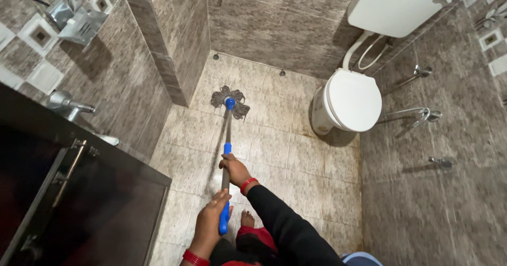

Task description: The person mops the bathroom floor using a mop, reaching around the toilet and sink areas.

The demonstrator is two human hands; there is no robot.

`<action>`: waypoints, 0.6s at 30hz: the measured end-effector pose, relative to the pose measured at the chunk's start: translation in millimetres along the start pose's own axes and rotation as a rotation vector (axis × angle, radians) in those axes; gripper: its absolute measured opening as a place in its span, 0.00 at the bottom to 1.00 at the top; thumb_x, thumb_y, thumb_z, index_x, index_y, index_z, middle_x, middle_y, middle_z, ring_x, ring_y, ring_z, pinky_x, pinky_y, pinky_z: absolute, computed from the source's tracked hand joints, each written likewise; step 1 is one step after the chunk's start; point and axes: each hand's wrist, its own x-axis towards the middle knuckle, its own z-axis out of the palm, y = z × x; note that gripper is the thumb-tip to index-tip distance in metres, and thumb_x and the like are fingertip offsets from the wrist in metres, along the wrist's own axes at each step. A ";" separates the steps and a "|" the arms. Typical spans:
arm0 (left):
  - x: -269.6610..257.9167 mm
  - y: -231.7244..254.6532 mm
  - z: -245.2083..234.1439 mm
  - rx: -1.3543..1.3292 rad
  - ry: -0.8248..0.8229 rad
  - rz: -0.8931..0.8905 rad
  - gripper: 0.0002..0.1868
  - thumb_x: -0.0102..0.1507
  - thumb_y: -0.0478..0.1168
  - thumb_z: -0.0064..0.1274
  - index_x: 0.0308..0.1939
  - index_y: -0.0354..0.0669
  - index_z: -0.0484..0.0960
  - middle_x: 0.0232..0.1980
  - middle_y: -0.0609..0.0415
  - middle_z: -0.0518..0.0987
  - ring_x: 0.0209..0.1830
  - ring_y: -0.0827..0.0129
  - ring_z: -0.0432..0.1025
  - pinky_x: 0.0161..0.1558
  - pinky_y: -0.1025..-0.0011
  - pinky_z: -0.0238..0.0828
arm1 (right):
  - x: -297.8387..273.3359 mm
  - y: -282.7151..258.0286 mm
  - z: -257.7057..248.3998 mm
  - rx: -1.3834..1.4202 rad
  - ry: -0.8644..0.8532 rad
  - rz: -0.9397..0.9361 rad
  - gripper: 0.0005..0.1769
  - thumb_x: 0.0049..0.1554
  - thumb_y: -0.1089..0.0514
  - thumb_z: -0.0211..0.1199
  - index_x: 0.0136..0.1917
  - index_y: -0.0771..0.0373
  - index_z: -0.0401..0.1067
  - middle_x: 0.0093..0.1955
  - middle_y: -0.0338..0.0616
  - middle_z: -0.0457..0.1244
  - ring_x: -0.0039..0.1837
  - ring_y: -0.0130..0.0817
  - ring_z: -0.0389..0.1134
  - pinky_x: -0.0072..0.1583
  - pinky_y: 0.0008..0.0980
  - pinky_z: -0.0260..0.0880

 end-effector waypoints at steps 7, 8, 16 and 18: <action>-61.3 20.4 -71.5 -0.038 -0.072 0.058 0.17 0.59 0.40 0.62 0.51 0.42 0.83 0.61 0.42 0.80 0.65 0.50 0.72 0.58 0.61 0.72 | -55.1 -84.6 14.2 0.027 0.049 0.047 0.12 0.51 0.67 0.62 0.48 0.59 0.76 0.71 0.53 0.62 0.71 0.57 0.63 0.66 0.43 0.67; -71.1 21.5 -85.1 -0.042 -0.085 0.068 0.17 0.59 0.41 0.62 0.51 0.42 0.83 0.61 0.42 0.80 0.65 0.51 0.72 0.58 0.61 0.72 | -64.3 -100.5 15.7 0.018 0.058 0.045 0.11 0.50 0.66 0.63 0.48 0.59 0.76 0.70 0.54 0.63 0.70 0.57 0.63 0.65 0.43 0.67; -143.2 -11.1 -157.2 -0.019 -0.142 0.073 0.20 0.53 0.42 0.68 0.49 0.49 0.85 0.58 0.49 0.83 0.59 0.59 0.78 0.56 0.65 0.76 | -113.8 -205.9 47.4 -0.074 0.066 0.070 0.09 0.51 0.62 0.64 0.46 0.56 0.78 0.62 0.47 0.68 0.61 0.51 0.69 0.58 0.45 0.71; -151.3 -20.8 -163.0 0.014 -0.172 0.087 0.22 0.52 0.43 0.68 0.51 0.51 0.86 0.58 0.50 0.83 0.59 0.58 0.77 0.55 0.65 0.76 | -121.8 -218.4 53.0 -0.065 0.045 0.094 0.09 0.50 0.62 0.62 0.46 0.55 0.78 0.60 0.44 0.69 0.60 0.50 0.70 0.57 0.45 0.71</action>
